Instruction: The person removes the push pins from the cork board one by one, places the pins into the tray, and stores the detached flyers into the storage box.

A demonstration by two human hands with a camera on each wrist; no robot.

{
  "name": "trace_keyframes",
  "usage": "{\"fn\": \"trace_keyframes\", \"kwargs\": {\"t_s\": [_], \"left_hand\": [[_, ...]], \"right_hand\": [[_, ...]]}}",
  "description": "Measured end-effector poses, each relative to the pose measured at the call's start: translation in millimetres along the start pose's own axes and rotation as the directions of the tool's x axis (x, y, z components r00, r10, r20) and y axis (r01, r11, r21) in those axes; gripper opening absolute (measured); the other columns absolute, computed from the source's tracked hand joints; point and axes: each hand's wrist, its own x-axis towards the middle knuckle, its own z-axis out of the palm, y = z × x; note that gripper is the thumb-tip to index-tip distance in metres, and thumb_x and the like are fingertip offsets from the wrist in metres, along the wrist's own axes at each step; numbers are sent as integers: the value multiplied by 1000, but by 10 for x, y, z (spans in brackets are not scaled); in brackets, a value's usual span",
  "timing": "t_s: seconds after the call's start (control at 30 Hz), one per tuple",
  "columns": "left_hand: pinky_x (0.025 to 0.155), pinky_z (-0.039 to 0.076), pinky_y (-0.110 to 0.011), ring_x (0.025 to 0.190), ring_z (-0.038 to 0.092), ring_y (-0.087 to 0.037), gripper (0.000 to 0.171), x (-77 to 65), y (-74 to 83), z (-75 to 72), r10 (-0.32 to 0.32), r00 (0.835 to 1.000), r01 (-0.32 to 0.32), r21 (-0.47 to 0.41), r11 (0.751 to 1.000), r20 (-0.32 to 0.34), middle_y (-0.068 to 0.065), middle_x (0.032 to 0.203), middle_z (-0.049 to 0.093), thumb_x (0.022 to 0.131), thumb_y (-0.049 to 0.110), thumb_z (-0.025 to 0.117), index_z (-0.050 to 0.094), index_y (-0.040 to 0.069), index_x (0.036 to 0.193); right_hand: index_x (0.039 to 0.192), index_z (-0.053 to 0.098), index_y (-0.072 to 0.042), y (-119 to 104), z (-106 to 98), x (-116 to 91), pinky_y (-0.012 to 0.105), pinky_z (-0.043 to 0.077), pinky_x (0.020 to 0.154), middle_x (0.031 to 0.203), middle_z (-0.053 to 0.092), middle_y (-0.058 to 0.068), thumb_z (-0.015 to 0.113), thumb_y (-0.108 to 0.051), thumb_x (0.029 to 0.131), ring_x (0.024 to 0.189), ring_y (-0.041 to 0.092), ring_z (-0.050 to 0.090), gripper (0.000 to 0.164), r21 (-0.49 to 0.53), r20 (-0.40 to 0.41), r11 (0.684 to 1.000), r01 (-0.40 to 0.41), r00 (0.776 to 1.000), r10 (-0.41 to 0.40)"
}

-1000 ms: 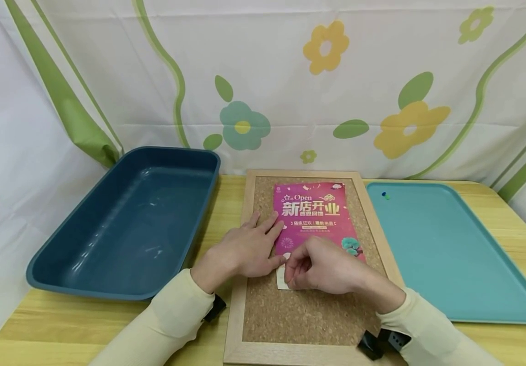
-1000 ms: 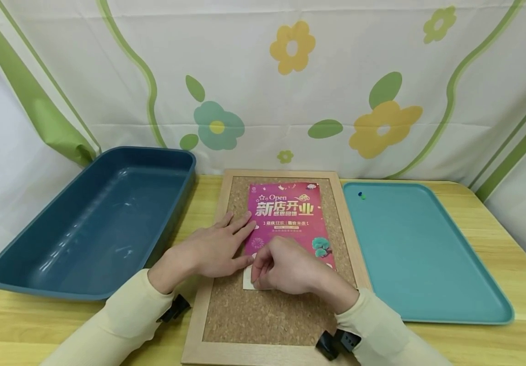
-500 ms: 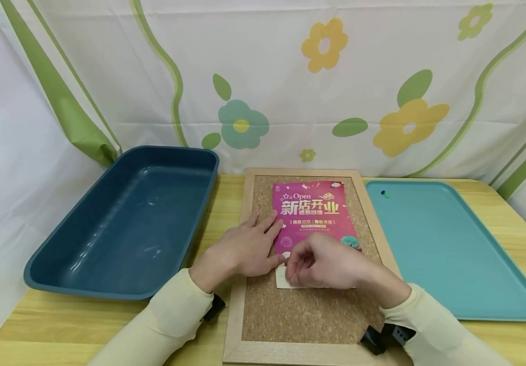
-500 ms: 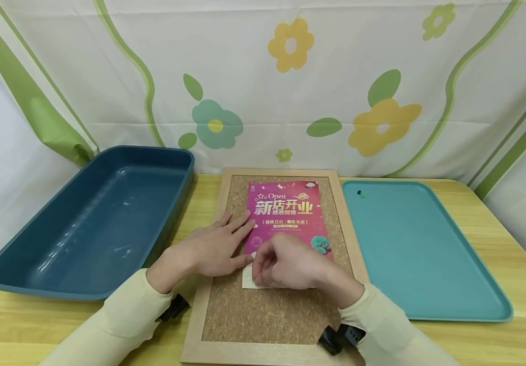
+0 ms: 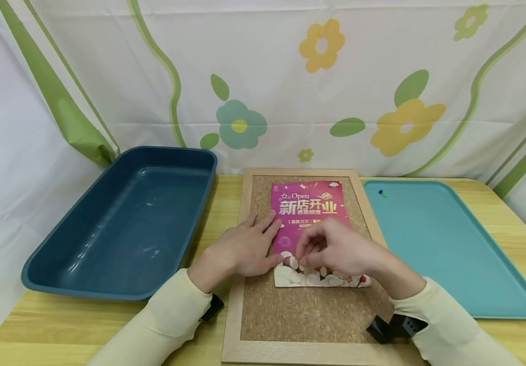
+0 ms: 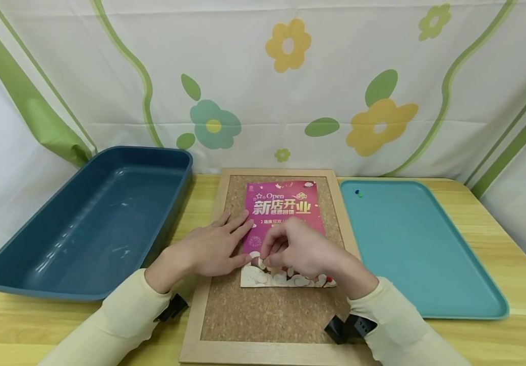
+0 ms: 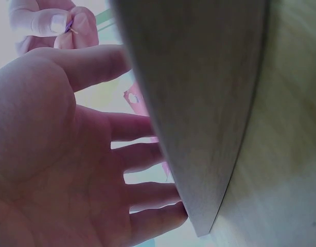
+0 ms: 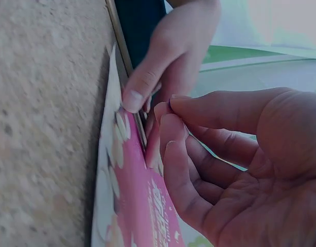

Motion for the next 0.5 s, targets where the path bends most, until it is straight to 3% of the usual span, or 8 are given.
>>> {"fn": "trace_keyframes", "kwargs": {"t_s": [0.23, 0.5], "left_hand": [[130, 31, -57, 165, 15, -44, 81, 8, -5, 6, 3, 1000, -3, 5, 1000, -3, -5, 181, 14, 106, 56, 55, 24, 18, 171], [129, 32, -59, 165, 15, -44, 81, 7, -3, 3, 1, 1000, -1, -5, 1000, -2, -5, 181, 15, 106, 56, 55, 25, 18, 171]], "right_hand": [[97, 75, 0, 4, -86, -28, 30, 60, 66, 86, 76, 14, 75, -4, 95, 73, 25, 70, 4, -9, -29, 1000, -3, 1000, 2], [99, 76, -4, 7, -186, -71, 30, 59, 72, 91, 76, 6, 77, -8, 94, 81, 25, 69, 7, -56, -115, 996, -76, 991, 69]]}}
